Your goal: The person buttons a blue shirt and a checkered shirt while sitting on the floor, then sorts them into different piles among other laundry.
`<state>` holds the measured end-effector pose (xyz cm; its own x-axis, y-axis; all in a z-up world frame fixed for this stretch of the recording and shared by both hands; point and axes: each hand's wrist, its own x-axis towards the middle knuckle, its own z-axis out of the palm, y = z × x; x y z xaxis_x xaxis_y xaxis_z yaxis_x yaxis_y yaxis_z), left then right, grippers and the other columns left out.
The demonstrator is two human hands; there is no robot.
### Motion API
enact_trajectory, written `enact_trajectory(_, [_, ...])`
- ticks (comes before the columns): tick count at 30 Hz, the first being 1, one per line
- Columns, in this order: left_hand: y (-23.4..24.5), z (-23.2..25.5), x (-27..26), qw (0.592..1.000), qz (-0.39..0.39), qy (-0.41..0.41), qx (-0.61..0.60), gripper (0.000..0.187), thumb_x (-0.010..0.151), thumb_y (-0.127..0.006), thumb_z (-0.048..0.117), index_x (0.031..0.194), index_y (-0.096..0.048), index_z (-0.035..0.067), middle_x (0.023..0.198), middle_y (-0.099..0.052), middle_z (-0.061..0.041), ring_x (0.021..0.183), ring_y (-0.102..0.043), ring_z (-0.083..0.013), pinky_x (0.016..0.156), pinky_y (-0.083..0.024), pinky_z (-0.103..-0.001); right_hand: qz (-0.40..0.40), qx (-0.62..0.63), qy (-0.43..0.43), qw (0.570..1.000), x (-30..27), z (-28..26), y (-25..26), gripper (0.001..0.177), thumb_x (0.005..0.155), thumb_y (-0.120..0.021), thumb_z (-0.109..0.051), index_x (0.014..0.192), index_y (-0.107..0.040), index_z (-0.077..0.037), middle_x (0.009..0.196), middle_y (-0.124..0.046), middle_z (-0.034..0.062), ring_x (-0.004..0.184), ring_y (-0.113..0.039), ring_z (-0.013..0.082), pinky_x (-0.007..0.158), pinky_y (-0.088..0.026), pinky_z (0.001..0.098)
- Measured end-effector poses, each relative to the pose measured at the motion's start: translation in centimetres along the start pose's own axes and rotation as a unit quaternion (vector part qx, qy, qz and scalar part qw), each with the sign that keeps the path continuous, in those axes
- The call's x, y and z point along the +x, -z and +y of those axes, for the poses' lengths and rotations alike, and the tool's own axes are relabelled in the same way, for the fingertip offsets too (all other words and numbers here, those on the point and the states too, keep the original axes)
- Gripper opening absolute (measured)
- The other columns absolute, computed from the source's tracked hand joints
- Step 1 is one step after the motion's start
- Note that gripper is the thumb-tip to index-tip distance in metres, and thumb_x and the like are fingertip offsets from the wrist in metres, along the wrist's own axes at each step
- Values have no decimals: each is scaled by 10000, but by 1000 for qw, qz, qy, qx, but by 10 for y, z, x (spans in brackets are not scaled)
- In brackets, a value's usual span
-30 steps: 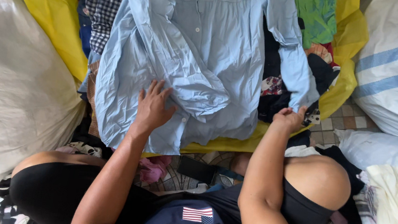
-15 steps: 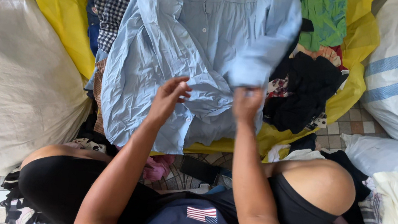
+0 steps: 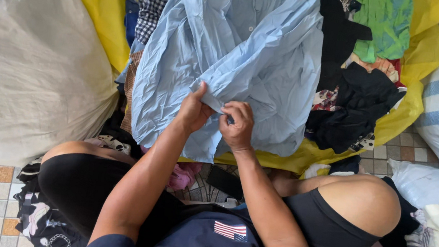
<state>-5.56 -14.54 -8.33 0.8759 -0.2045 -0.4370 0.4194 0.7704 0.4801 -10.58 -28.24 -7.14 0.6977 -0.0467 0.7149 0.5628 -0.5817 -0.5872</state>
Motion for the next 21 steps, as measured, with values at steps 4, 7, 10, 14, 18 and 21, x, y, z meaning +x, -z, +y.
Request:
enact_trajectory(4, [-7,14,-9,990,54,2,129,624,1071,-774,461,1352,-634,-79,1259,-757,-358,1051,-789,-529,930,-656,-660,-5,9,-14,1000,2,4,3,302,733,-695,42,892,-813,-185,944,-741,-21,854,-713,242,826,-590,402])
enact_trajectory(7, [9,43,-9,849,118,-84,509,556,987,-854,532,1262,-718,68,1109,-775,-249,968,-800,-471,845,-647,-556,-20,31,-120,992,-10,25,10,300,764,-658,38,911,-815,-171,886,-720,5,835,-705,272,834,-566,402])
enact_trajectory(10, [24,87,-13,669,185,-141,706,400,905,-874,625,1110,-875,282,967,-836,-16,968,-813,-368,835,-626,-505,80,-2,-263,962,-1,69,35,270,831,-625,4,912,-823,-160,809,-710,61,781,-691,297,828,-538,406])
enact_trajectory(14, [50,137,-36,609,336,-166,699,386,873,-944,602,1085,-823,303,978,-829,32,985,-817,-323,858,-613,-527,320,-51,-414,851,25,123,83,158,916,-689,-294,855,-789,-188,645,-671,36,693,-639,246,834,-449,398])
enact_trajectory(18, [60,131,-71,686,304,-173,638,1039,860,-1062,379,1619,-477,-24,1481,-571,-475,1433,-544,-624,1238,-422,-678,284,-78,-556,777,-7,150,115,745,760,-920,-262,1480,-727,-260,1499,-687,126,1442,-652,306,1252,-487,381])
enact_trajectory(21, [78,129,-75,708,295,-86,635,1065,761,-1037,611,1522,-581,21,1444,-643,-383,1399,-592,-561,1201,-460,-651,250,32,-564,786,-24,158,119,804,920,-931,-196,1624,-559,-85,1596,-557,333,1571,-481,468,1303,-427,524])
